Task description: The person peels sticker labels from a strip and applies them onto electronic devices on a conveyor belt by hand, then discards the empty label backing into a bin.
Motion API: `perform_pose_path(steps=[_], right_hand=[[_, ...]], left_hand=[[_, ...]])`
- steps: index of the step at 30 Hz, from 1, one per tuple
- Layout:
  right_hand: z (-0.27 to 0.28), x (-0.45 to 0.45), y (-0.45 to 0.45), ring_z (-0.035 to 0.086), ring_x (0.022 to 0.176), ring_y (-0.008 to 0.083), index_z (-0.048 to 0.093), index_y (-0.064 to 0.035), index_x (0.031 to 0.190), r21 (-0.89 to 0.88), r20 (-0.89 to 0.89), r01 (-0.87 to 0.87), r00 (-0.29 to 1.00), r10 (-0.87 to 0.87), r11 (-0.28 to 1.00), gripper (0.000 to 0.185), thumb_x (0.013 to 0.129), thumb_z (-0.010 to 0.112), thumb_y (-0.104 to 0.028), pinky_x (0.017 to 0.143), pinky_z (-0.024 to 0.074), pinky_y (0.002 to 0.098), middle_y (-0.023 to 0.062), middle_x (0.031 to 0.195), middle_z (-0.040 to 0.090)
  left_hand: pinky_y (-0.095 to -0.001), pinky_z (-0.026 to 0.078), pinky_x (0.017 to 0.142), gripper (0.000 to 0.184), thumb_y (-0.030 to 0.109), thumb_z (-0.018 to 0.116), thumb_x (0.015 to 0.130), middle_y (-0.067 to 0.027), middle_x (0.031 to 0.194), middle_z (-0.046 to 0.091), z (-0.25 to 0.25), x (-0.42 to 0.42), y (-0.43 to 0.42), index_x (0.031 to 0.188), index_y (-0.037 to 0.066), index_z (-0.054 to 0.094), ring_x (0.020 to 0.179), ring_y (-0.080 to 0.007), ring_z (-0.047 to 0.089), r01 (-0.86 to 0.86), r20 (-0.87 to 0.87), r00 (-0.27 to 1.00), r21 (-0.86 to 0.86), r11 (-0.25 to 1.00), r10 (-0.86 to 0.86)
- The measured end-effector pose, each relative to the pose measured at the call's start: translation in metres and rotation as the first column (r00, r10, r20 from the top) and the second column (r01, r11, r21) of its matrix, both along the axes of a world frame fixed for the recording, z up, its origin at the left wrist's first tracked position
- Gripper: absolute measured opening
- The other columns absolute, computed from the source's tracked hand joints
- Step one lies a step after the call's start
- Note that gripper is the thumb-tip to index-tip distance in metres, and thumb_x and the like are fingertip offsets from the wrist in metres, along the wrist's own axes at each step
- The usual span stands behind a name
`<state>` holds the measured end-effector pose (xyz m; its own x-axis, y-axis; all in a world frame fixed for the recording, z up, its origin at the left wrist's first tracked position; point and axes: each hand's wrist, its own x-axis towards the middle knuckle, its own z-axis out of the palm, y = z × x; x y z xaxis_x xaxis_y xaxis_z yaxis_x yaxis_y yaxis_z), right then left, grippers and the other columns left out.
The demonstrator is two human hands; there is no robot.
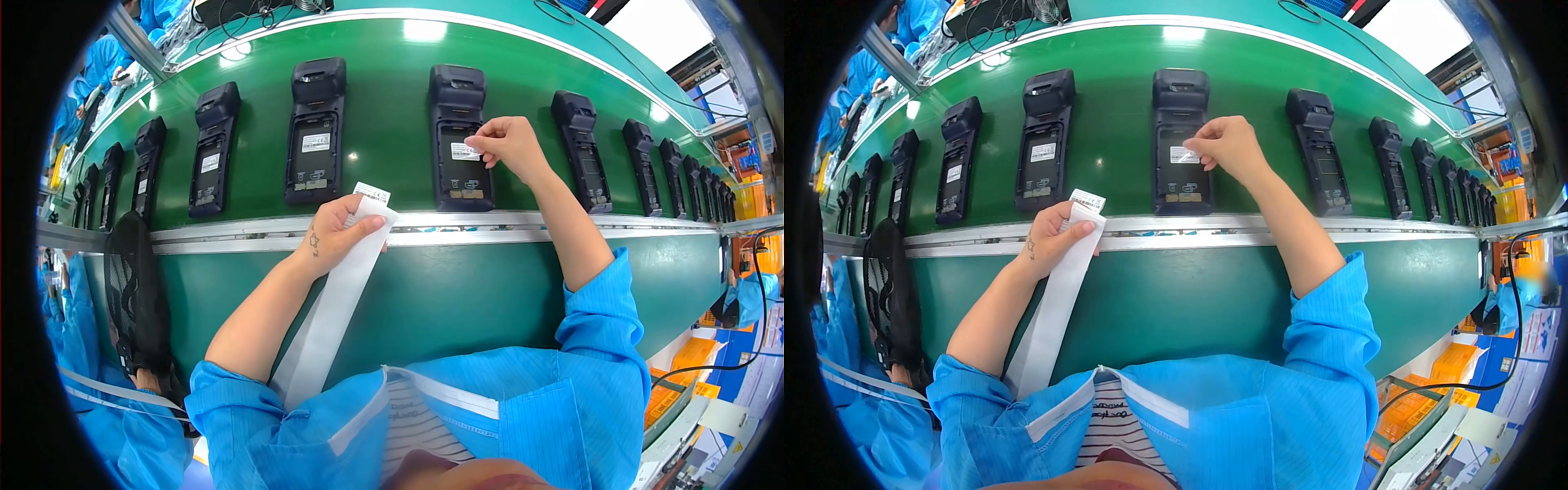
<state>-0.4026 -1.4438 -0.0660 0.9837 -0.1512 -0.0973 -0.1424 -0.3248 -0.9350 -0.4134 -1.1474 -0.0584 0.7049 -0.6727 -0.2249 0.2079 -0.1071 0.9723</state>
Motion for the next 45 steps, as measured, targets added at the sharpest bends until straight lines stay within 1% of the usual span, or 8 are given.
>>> perform_pose_path(steps=[9,12,15,18,21,24,40,45], right_hand=[[0.012,0.006,0.007,0.053,0.048,0.0090,0.059,0.0008,0.065,-0.269,-0.102,-0.053,0.994,0.027,0.962,0.018,0.070,0.069,-0.013,0.044,0.0440,0.0217,0.0059,0.057,0.056],[0.019,0.009,0.009,0.055,0.055,0.0097,0.056,-0.0011,0.063,-0.736,-0.084,-0.116,0.993,0.080,0.667,0.019,0.069,0.070,-0.014,0.049,0.0440,0.0242,0.0053,0.058,0.055],[0.033,0.003,0.011,0.056,0.059,0.0107,0.055,-0.0017,0.064,-0.818,-0.069,-0.069,0.997,0.021,0.570,0.021,0.071,0.069,-0.015,0.053,0.0432,0.0253,0.0059,0.062,0.056],[0.023,-0.014,0.036,0.055,0.060,0.0125,0.058,-0.0018,0.071,-0.352,0.230,-0.041,0.965,0.128,0.935,0.016,0.073,0.067,-0.015,0.055,0.0439,0.0250,0.0066,0.067,0.058],[0.015,-0.039,0.070,0.058,0.066,0.0199,0.063,-0.0039,0.080,-0.245,0.365,-0.302,0.851,0.376,0.921,0.017,0.075,0.064,-0.020,0.060,0.0461,0.0306,0.0088,0.075,0.060],[0.008,-0.046,0.078,0.058,0.071,0.0193,0.063,-0.0039,0.083,-0.414,0.513,-0.240,0.735,0.443,0.878,0.020,0.074,0.066,-0.021,0.063,0.0473,0.0299,0.0079,0.078,0.060],[0.023,-0.052,0.054,0.045,0.057,0.0060,0.059,-0.0020,0.069,-0.009,0.170,-0.390,0.907,0.386,0.921,0.018,0.068,0.072,-0.015,0.050,0.0359,0.0211,0.0007,0.064,0.053],[0.027,-0.053,0.042,0.043,0.053,0.0056,0.057,-0.0015,0.061,0.090,0.123,-0.462,0.884,0.451,0.882,0.017,0.067,0.068,-0.014,0.049,0.0333,0.0205,-0.0001,0.060,0.051]], left_hand=[[-0.0236,0.046,0.055,0.022,0.023,0.056,0.084,-0.0083,0.072,0.061,0.003,-0.005,-0.011,0.091,0.002,0.052,0.062,-0.0124,0.059,0.011,-0.008,1.000,0.010,1.000,-0.011],[-0.0230,0.046,0.055,0.022,0.024,0.055,0.085,-0.0089,0.072,0.062,0.007,-0.005,-0.013,0.091,0.002,0.053,0.063,-0.0121,0.059,0.026,-0.041,0.999,0.000,1.000,-0.026],[-0.0229,0.046,0.057,0.021,0.022,0.055,0.084,-0.0095,0.074,0.063,0.004,-0.005,-0.015,0.090,0.002,0.055,0.066,-0.0118,0.059,0.065,-0.044,0.997,-0.044,0.997,-0.067],[-0.0232,0.045,0.061,0.020,0.019,0.057,0.082,-0.0090,0.076,0.063,0.000,-0.006,-0.015,0.087,0.000,0.059,0.070,-0.0111,0.058,0.101,-0.008,0.995,-0.071,0.992,-0.101],[-0.0237,0.044,0.066,0.018,0.016,0.061,0.079,-0.0063,0.078,0.063,0.002,-0.007,-0.017,0.085,0.000,0.064,0.074,-0.0099,0.056,0.129,0.118,0.985,-0.022,0.991,-0.125],[-0.0243,0.043,0.067,0.018,0.014,0.061,0.078,-0.0067,0.080,0.063,-0.005,-0.006,-0.018,0.084,-0.002,0.063,0.075,-0.0116,0.056,0.182,0.289,0.941,0.012,0.983,-0.177],[-0.0291,0.043,0.072,0.015,0.013,0.065,0.074,-0.0094,0.086,0.062,-0.005,-0.014,-0.039,0.086,0.004,0.065,0.081,-0.0183,0.057,0.225,0.419,0.867,0.149,0.963,-0.268],[-0.0317,0.039,0.081,0.014,0.012,0.066,0.073,-0.0092,0.099,0.053,-0.005,-0.017,-0.050,0.086,0.005,0.066,0.097,-0.0218,0.050,0.175,0.462,0.880,-0.094,0.980,-0.113]])
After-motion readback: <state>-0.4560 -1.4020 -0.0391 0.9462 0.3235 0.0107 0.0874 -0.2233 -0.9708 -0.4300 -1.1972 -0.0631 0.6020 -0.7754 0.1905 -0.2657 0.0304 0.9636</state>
